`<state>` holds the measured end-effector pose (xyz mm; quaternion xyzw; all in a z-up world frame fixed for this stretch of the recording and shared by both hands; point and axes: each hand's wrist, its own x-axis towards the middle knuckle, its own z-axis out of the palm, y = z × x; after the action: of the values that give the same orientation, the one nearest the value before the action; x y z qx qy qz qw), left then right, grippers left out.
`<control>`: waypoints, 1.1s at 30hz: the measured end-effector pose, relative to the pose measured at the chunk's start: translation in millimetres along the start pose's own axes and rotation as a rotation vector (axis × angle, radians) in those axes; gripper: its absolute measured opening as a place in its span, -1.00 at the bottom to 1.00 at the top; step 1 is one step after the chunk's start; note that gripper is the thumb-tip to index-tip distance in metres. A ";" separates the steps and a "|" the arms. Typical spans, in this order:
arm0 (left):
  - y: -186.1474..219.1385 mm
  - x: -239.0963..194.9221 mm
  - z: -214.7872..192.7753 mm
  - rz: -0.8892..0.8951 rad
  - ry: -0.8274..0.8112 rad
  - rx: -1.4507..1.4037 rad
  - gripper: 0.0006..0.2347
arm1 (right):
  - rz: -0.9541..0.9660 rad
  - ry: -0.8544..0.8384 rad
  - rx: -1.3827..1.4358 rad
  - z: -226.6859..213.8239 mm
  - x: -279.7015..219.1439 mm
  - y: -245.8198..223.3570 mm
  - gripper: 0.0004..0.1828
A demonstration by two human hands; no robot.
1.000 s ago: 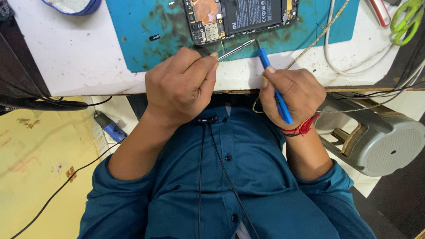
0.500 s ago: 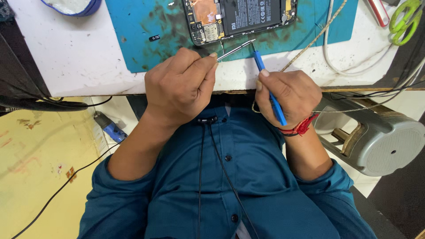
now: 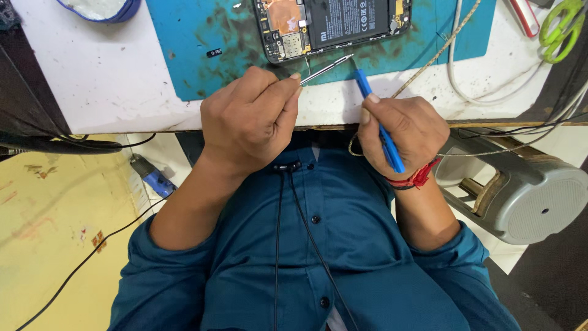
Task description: The person uses tweezers and a blue plastic tool to manipulate small components and wires on a disassembled smartphone motherboard. They repeatedly pick up and place tiny parts, adjust connections, and handle a thin wire across the work surface.
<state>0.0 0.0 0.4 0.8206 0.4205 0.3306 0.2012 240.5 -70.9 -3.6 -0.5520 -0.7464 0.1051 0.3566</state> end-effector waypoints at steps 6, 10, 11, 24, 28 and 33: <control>0.6 -0.1 -0.3 -0.004 0.006 0.009 -0.88 | -0.006 -0.012 -0.020 -0.4 -0.6 -0.1 -0.70; 1.0 -0.3 -0.6 -0.008 0.002 0.007 -0.89 | -0.026 0.003 -0.034 1.0 -1.3 1.3 -0.67; 1.1 0.1 -0.6 -0.009 0.003 0.005 -0.89 | -0.036 0.003 -0.021 1.1 -1.0 2.0 -0.66; 0.8 -0.5 -1.1 -0.016 -0.005 -0.015 -0.87 | -0.038 -0.008 -0.065 3.0 -3.2 2.1 -0.62; 1.9 -0.7 -1.1 -0.026 0.003 0.003 -0.86 | -0.038 -0.002 -0.054 3.2 -2.2 2.3 -0.62; 2.6 -1.7 -1.9 -0.026 -0.005 0.014 -0.83 | -0.038 0.012 -0.045 3.5 -1.0 1.4 -0.63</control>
<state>-0.6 -2.9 2.7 0.8175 0.4327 0.3228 0.2007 239.4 -70.5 -7.3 -0.5462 -0.7568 0.0779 0.3505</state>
